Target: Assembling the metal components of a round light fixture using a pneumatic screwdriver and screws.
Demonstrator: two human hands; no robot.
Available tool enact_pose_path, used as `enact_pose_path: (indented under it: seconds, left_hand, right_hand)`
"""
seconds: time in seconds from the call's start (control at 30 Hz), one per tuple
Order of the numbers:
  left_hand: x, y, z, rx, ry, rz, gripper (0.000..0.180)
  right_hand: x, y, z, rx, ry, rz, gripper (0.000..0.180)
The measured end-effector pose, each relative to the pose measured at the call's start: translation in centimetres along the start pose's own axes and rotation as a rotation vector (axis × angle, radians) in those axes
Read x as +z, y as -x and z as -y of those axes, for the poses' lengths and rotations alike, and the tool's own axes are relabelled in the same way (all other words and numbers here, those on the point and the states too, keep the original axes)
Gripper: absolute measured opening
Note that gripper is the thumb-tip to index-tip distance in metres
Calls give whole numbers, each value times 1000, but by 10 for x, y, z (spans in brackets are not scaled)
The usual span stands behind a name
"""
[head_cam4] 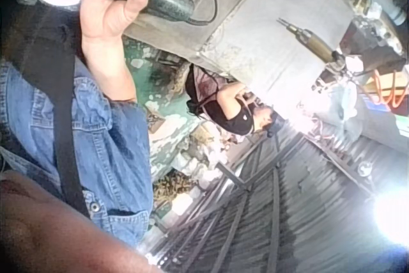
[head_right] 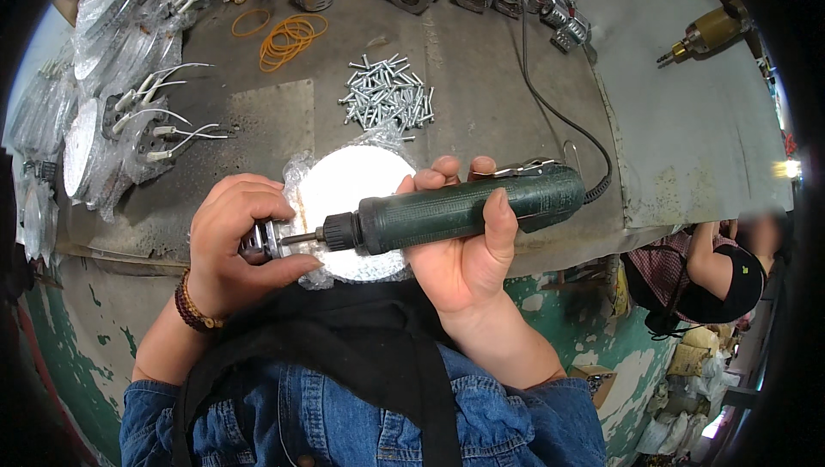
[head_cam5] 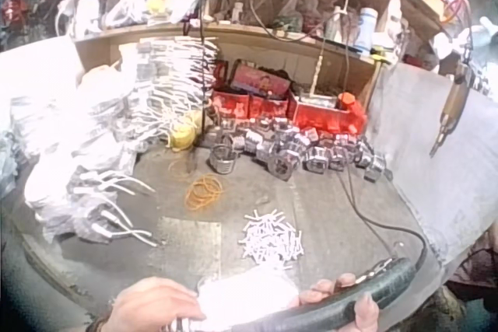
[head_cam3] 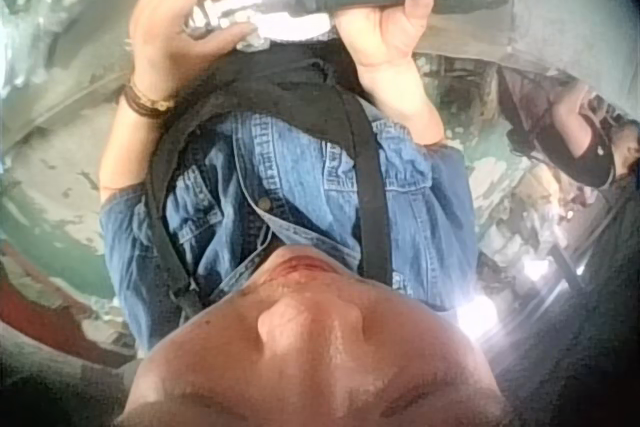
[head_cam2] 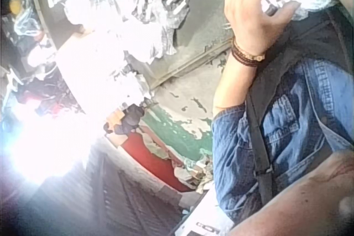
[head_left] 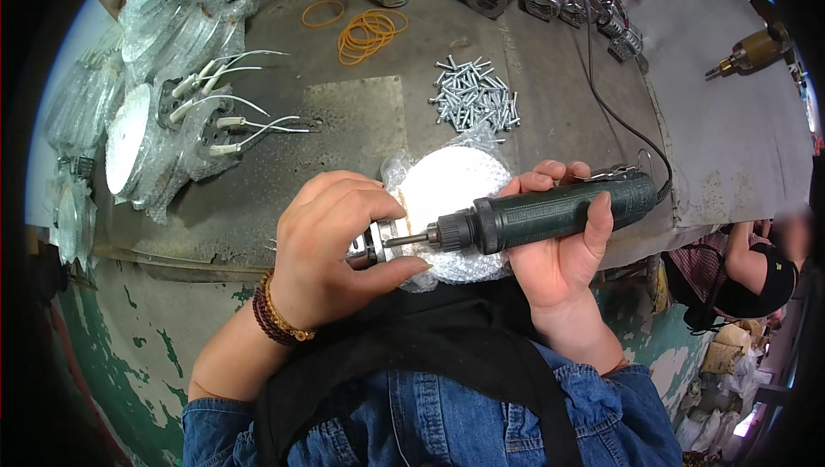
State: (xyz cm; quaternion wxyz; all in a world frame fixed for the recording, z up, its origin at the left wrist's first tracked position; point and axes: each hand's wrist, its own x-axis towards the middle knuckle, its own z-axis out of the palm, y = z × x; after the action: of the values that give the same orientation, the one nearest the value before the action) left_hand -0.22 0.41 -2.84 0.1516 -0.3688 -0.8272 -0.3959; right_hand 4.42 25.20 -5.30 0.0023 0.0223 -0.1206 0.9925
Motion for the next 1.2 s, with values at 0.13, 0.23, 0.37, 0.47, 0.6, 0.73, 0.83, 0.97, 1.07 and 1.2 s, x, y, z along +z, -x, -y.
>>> enact_pose_path:
  seconds: [0.13,0.23,0.37,0.47,0.6,0.73,0.83,0.97,1.07,1.2]
  left_hand:
    - [0,-1,-4,-44,5,-13,44]
    - [0,-1,-3,-50,9,-14,44]
    - [-1,0,0,-26,18,12,49]
    - [-2,2,-2,-29,-19,13,50]
    - [-1,2,-3,-60,3,-15,51]
    - [-1,4,-2,-83,38,-20,55]
    - [-2,4,-2,-89,53,-21,57]
    - [-2,5,-2,-98,43,-16,59]
    - [-1,5,-1,-104,56,-36,62]
    - [-1,5,0,-88,51,-28,65]
  right_hand:
    - [2,0,-1,-2,-5,10,35]
    - [-1,0,0,-6,26,24,38]
    - [-2,-1,-1,-24,13,89,41]
    - [-3,-2,0,-9,33,86,40]
    - [-7,-6,10,28,67,82,41]
    - [-4,-9,12,-4,31,-15,42]
    - [1,-9,10,-14,36,-50,38]
    - [1,-9,8,-27,32,-60,38]
    - [2,-10,8,-18,15,-49,37]
    - [0,-13,8,-25,18,-41,35]
